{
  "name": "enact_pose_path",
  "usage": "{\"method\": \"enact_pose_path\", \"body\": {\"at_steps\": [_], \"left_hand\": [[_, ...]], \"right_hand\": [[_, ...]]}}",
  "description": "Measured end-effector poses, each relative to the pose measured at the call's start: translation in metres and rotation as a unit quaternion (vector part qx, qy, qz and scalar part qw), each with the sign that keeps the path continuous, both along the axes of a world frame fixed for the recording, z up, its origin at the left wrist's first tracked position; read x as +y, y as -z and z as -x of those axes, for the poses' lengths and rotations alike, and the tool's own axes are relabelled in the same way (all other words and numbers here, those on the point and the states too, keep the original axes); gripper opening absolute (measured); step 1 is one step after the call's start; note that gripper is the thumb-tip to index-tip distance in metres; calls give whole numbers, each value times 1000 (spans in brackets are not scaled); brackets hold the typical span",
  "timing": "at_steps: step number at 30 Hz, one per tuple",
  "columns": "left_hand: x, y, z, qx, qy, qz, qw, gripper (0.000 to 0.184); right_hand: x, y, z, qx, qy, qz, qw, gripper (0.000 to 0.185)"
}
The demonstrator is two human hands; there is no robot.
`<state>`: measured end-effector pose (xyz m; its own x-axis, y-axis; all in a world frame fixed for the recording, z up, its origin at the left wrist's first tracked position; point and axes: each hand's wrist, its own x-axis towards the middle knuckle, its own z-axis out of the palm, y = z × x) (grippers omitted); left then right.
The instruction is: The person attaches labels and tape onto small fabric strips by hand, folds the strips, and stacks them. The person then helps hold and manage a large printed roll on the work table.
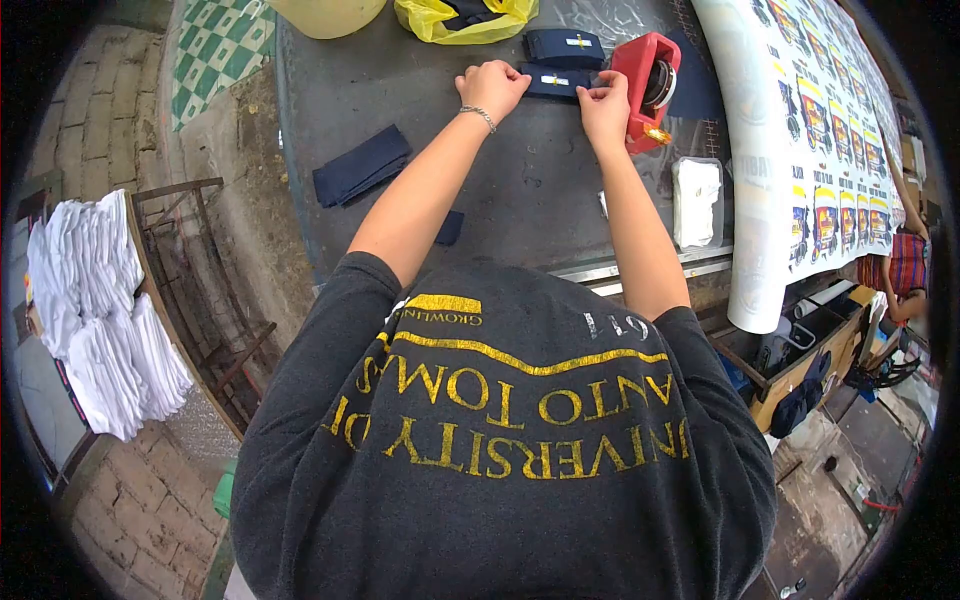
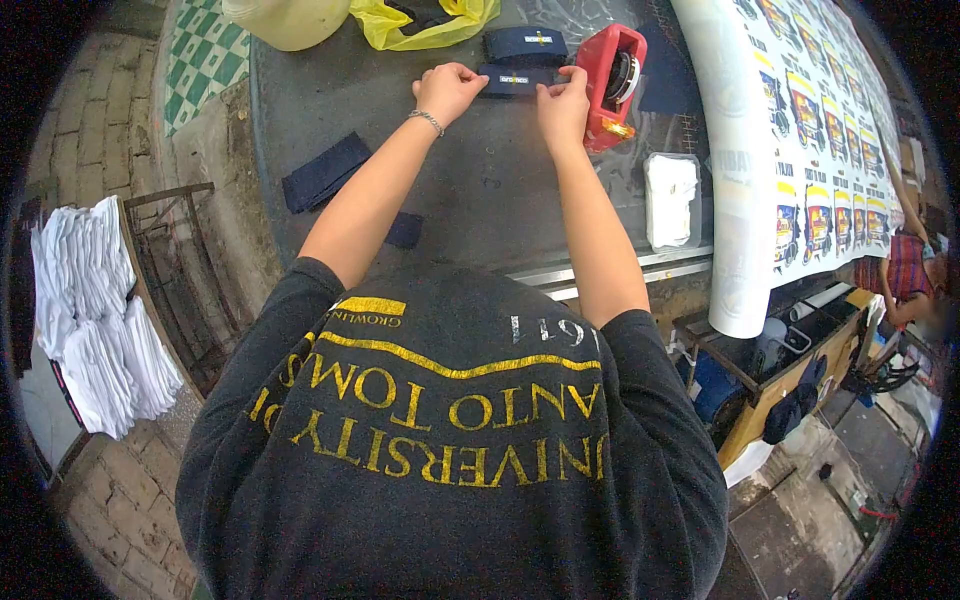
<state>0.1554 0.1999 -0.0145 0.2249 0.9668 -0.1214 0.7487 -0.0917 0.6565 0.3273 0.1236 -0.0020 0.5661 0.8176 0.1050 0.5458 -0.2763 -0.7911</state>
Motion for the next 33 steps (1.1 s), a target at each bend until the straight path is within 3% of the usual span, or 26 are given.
{"method": "enact_pose_path", "body": {"at_steps": [8, 10, 11, 13, 14, 16, 19, 22, 23, 24, 27, 29, 31, 32, 33], "left_hand": [[-4, 1, -4, 33, 1, -25, 999, 26], [-7, -4, -1, 53, 26, -46, 997, 36], [-10, -8, 5, 56, 23, -45, 997, 36], [-19, -18, 29, -55, 24, -9, 998, 38], [-29, -29, 46, -49, 17, -6, 999, 38], [-59, -53, 90, -148, 19, 6, 989, 31], [-109, -62, 156, -123, -15, 39, 992, 27], [-151, -52, 199, -123, -57, 77, 988, 26], [-163, -48, 209, -126, -73, 92, 985, 27], [-170, -40, 218, -114, -67, 80, 988, 35], [-184, -32, 227, -108, -43, 0, 993, 43], [-187, -24, 227, -67, -19, -53, 996, 47], [-185, -19, 227, -26, 5, -106, 994, 51], [-182, -19, 226, -57, 41, -64, 996, 50], [-180, -19, 224, -88, 77, -22, 993, 49]], "right_hand": [[-3, 1, 4, 1, -4, 46, 999, 41], [-5, 2, 7, -106, -22, 10, 994, 41], [-9, 2, 7, -104, -25, 11, 994, 41], [-19, -2, 15, -152, -67, -80, 983, 38], [-30, -15, 26, -107, -97, -62, 988, 28], [-62, -22, 51, -59, -212, -23, 975, 20], [-111, -30, 104, 43, -328, 69, 941, 26], [-130, -14, 141, 22, -355, 53, 933, 30], [-133, -15, 152, -32, -359, 44, 932, 31], [-135, -15, 159, -88, -362, 33, 927, 33], [-135, -4, 163, -110, -384, 61, 915, 34], [-130, 4, 158, -111, -405, 19, 907, 28], [-124, 5, 151, 110, -466, 57, 876, 20], [-120, -9, 147, 183, -441, 117, 871, 18], [-116, -12, 141, 205, -432, 85, 874, 17]]}}
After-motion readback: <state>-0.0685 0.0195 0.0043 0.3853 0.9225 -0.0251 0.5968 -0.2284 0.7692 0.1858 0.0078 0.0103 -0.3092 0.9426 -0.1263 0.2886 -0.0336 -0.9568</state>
